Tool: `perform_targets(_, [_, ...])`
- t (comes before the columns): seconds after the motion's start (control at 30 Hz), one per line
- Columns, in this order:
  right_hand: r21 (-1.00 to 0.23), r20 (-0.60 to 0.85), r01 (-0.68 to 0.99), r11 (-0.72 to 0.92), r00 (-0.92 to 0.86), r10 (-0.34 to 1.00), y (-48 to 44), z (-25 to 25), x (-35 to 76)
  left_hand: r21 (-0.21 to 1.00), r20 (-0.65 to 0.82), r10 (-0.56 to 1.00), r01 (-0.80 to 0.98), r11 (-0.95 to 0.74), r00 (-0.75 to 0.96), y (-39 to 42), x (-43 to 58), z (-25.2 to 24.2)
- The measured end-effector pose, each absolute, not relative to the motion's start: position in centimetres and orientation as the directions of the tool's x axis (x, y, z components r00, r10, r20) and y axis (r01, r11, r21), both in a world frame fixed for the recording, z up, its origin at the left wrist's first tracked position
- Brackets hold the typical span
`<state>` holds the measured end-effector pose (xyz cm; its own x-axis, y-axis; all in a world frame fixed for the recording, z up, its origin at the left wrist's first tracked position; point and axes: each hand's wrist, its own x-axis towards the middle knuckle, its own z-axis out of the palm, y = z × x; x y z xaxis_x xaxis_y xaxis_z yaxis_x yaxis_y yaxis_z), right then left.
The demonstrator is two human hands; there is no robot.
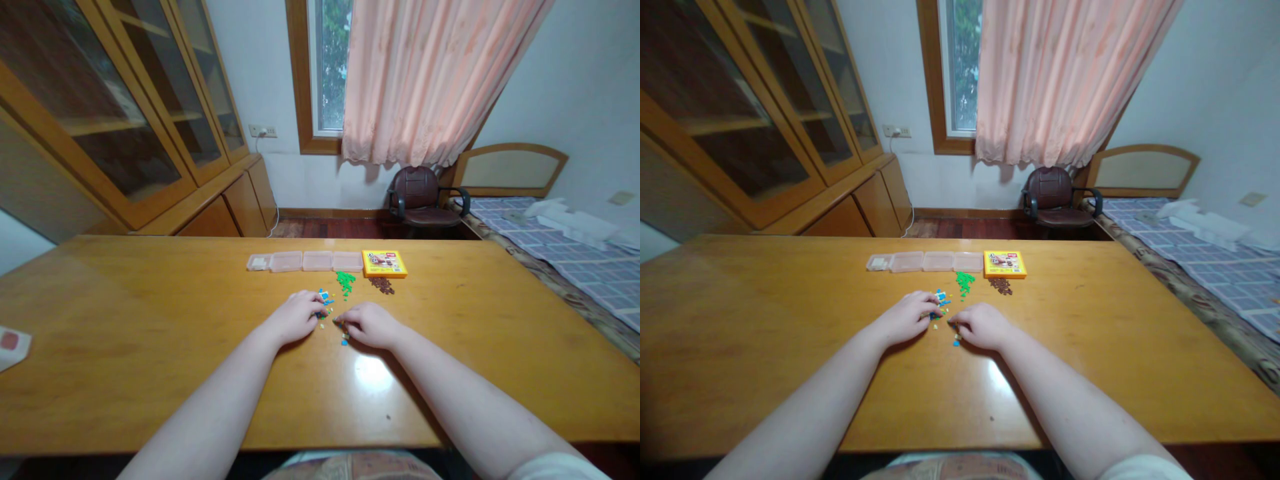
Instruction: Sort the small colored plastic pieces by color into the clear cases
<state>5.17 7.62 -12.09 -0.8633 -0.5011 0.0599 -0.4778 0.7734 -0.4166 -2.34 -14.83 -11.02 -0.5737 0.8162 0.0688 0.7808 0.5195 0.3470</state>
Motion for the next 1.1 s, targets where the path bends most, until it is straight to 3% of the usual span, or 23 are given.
perform_targets(0.17, [-0.381,0.021,-0.414,0.827,-0.898,-0.439,7.5,-11.6,5.2,0.352,0.058,0.819,0.78,0.518,-0.57,-14.8,-2.3,-10.9])
perform_targets(0.33, [-0.284,0.0,-0.254,0.924,-0.964,-0.265,7.7,-11.3,4.9,0.349,0.073,0.81,0.776,0.525,-0.581,-14.8,-2.3,-10.8])
perform_targets(0.5, [-0.281,0.034,-0.171,0.944,-0.985,-0.168,7.9,-11.4,4.7,0.336,0.052,0.804,0.769,0.544,-0.592,-14.9,-2.3,-10.9])
perform_targets(0.7, [-0.313,0.042,-0.303,0.9,-0.951,-0.306,7.6,-11.4,5.0,0.353,0.038,0.835,0.789,0.503,-0.549,-14.8,-2.1,-11.3])
perform_targets(0.93, [-0.36,0.049,-0.438,0.824,-0.891,-0.452,7.4,-11.4,5.2,0.315,0.142,0.801,0.793,0.521,-0.582,-14.9,-2.6,-11.1])
perform_targets(1.1, [-0.348,0.026,-0.458,0.818,-0.877,-0.479,7.2,-11.4,5.2,0.29,0.138,0.797,0.793,0.536,-0.589,-15.2,-3.2,-11.4])
